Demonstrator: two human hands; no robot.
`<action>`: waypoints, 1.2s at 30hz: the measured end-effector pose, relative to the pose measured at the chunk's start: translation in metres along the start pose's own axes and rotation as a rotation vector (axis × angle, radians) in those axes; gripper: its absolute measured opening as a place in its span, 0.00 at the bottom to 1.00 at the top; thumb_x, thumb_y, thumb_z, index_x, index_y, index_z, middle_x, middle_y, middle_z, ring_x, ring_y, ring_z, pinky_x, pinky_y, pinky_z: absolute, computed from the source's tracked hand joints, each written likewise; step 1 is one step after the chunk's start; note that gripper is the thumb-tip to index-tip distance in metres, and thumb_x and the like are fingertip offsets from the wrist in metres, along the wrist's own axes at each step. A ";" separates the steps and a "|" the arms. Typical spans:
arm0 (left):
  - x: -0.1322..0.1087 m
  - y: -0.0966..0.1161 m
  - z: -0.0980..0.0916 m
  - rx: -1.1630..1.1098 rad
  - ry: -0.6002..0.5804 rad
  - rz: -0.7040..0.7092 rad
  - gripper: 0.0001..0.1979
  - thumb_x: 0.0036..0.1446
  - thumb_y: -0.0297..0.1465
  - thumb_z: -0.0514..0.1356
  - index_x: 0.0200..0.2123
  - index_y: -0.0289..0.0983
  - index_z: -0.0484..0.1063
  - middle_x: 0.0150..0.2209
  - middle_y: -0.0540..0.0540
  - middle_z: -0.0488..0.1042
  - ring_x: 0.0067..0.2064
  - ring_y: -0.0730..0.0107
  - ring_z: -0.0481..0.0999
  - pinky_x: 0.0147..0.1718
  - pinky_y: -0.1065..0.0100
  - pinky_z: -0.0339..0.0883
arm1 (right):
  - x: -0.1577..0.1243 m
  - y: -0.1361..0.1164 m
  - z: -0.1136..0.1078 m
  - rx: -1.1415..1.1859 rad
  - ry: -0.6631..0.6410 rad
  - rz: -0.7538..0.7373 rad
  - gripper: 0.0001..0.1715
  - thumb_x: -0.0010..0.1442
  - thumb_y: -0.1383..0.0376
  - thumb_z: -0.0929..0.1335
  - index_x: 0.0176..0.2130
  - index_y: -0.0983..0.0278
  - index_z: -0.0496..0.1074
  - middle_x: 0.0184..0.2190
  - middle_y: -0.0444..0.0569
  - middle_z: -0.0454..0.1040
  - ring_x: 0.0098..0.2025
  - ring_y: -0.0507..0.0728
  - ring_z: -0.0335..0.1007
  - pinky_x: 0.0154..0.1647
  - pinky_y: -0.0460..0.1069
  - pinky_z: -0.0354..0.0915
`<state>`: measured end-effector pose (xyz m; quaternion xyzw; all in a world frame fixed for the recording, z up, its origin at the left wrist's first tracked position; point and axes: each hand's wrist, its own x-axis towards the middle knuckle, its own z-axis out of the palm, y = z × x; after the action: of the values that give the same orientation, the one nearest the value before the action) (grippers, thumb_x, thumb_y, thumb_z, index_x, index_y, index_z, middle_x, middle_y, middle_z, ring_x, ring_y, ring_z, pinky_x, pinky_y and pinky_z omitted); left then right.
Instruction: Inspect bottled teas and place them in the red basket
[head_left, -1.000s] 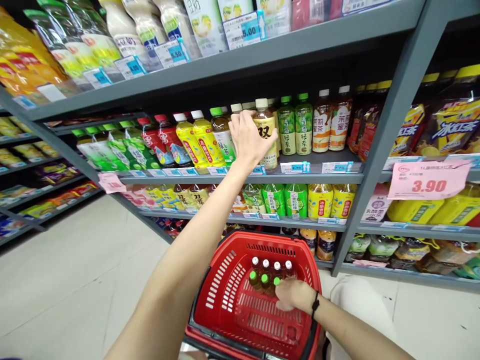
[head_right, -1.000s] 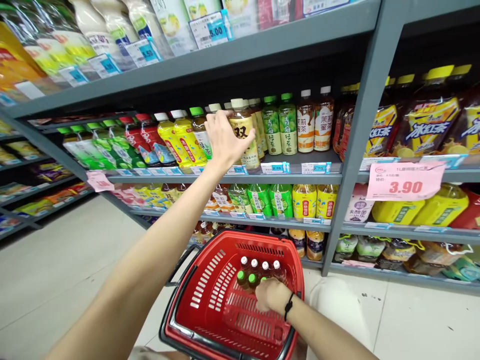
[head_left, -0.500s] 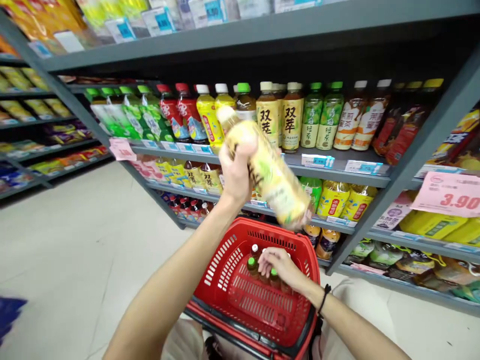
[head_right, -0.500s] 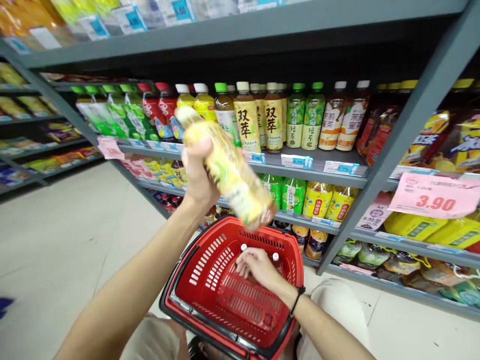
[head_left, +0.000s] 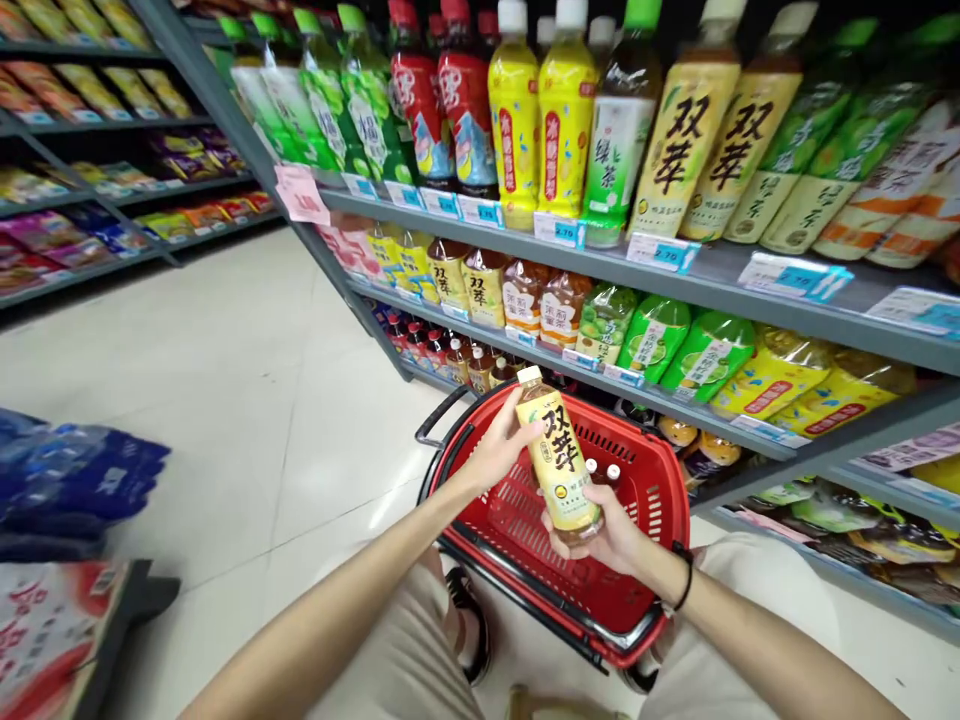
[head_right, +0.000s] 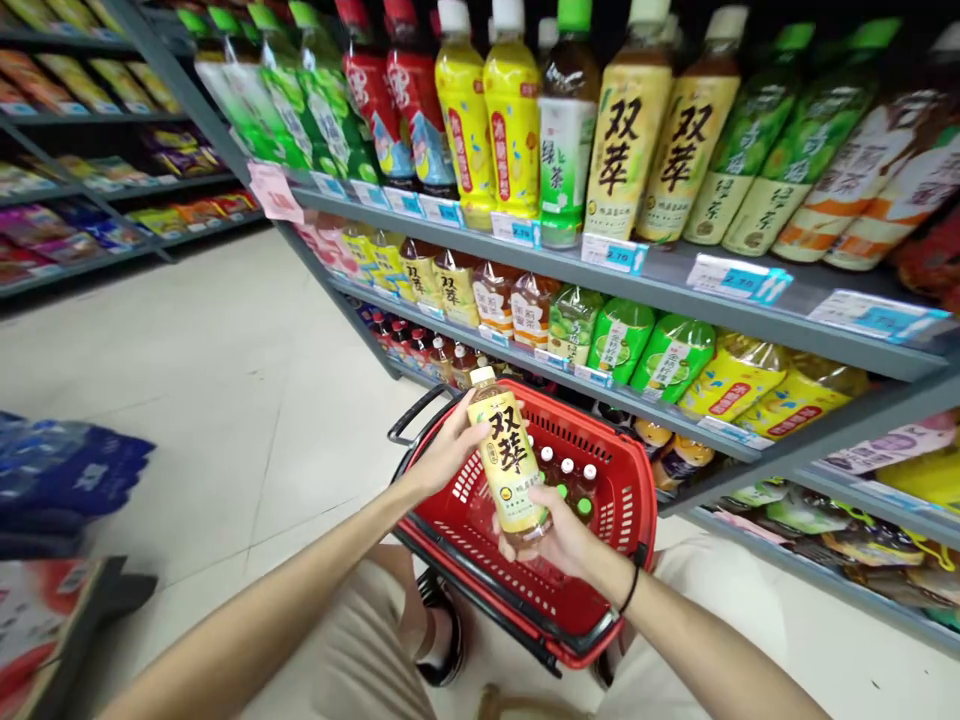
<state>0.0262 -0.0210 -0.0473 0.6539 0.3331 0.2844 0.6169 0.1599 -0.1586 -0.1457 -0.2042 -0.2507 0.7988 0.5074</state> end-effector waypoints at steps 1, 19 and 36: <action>-0.005 0.000 -0.002 -0.041 -0.022 0.021 0.53 0.52 0.57 0.72 0.72 0.39 0.59 0.70 0.33 0.67 0.68 0.47 0.72 0.65 0.55 0.69 | 0.001 0.001 0.000 -0.009 -0.020 0.028 0.44 0.52 0.34 0.69 0.48 0.68 0.74 0.31 0.52 0.77 0.22 0.52 0.66 0.18 0.44 0.48; -0.028 0.017 -0.005 0.017 -0.013 0.187 0.33 0.51 0.37 0.77 0.56 0.33 0.72 0.47 0.41 0.79 0.46 0.61 0.79 0.46 0.64 0.75 | 0.007 0.024 -0.003 0.156 -0.259 0.081 0.45 0.59 0.30 0.68 0.50 0.67 0.74 0.30 0.50 0.78 0.20 0.53 0.70 0.14 0.43 0.54; -0.021 0.005 0.011 0.006 0.009 0.186 0.33 0.51 0.39 0.76 0.57 0.32 0.72 0.48 0.40 0.81 0.44 0.63 0.80 0.43 0.68 0.78 | -0.009 0.017 -0.009 0.164 -0.186 0.122 0.47 0.57 0.30 0.69 0.50 0.68 0.74 0.29 0.49 0.78 0.20 0.54 0.71 0.13 0.43 0.53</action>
<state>0.0226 -0.0441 -0.0425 0.6826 0.2747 0.3425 0.5842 0.1567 -0.1712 -0.1627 -0.1016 -0.2175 0.8614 0.4477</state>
